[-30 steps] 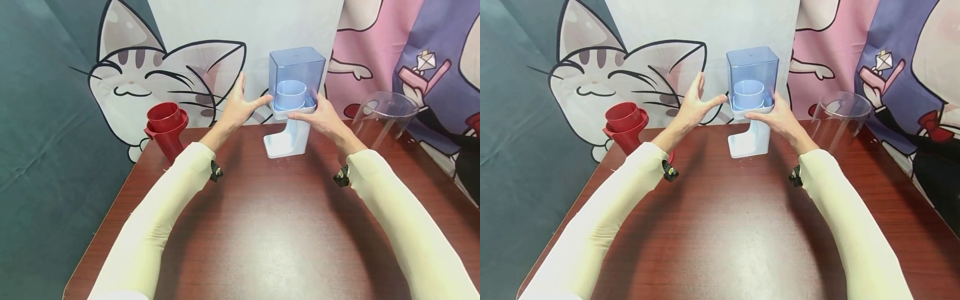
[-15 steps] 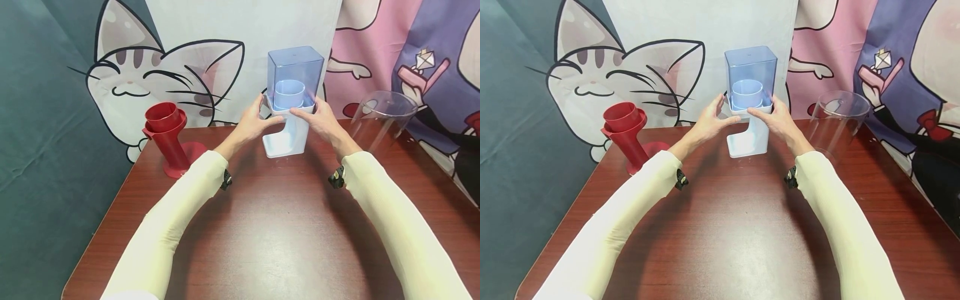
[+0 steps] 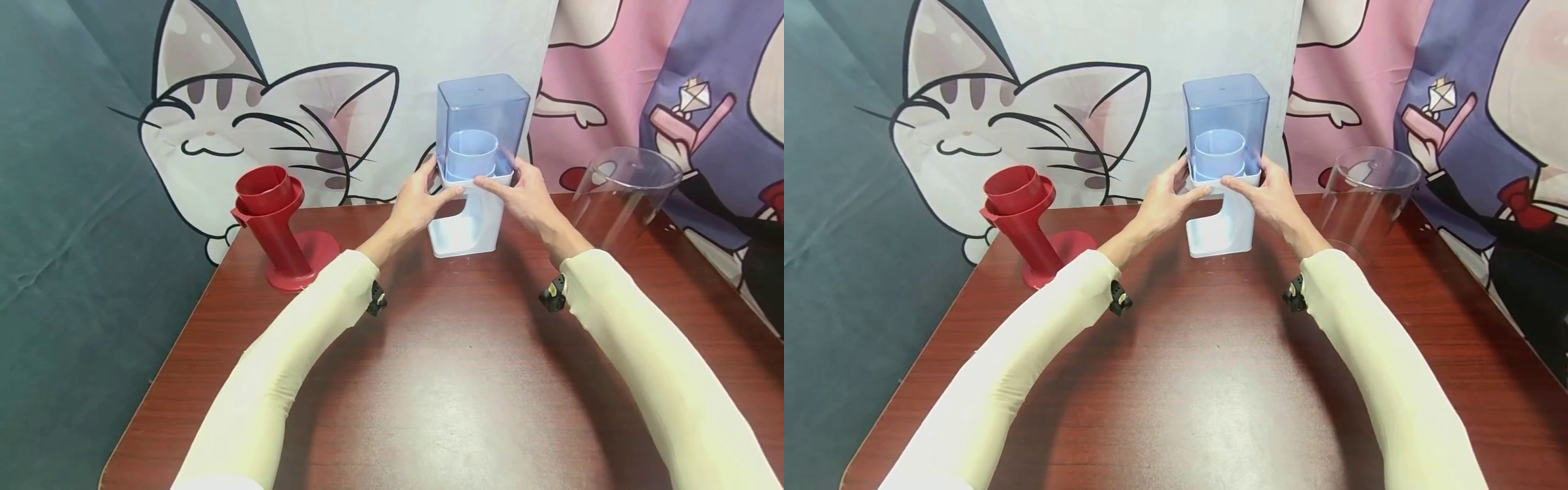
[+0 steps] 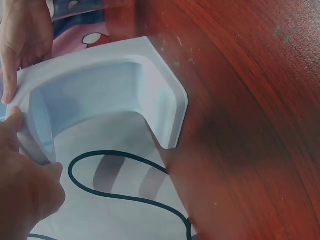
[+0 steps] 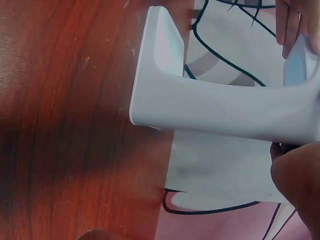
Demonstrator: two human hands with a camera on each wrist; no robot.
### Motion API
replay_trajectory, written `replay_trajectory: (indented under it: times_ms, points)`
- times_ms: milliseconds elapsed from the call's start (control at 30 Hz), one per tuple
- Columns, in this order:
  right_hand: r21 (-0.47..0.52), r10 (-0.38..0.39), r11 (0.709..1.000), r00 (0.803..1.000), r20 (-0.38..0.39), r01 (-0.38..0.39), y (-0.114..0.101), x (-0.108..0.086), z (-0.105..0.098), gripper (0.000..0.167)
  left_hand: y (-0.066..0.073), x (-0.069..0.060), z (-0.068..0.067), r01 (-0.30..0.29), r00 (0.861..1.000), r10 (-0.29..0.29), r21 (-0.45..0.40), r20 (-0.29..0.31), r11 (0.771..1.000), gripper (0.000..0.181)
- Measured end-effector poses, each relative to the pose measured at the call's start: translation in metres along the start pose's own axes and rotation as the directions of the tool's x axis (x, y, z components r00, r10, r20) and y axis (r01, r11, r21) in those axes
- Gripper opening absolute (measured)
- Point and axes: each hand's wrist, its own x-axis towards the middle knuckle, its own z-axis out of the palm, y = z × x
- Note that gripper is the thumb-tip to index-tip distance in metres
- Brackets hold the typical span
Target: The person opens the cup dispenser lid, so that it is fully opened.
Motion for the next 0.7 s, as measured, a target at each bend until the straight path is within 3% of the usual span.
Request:
replay_trajectory:
  times_ms: [333,700]
  points:
    - [-0.048,-0.057,0.997,0.993,-0.104,0.052,-0.013,-0.019,0.005,0.078,0.017,-0.011,-0.015,-0.017,1.000,0.018,-0.128,0.008,0.992,0.083]
    - [-0.131,-0.113,0.987,0.985,-0.129,0.096,-0.039,-0.056,0.012,0.085,0.028,-0.050,-0.033,-0.069,0.996,0.079,-0.238,0.032,0.969,0.084]
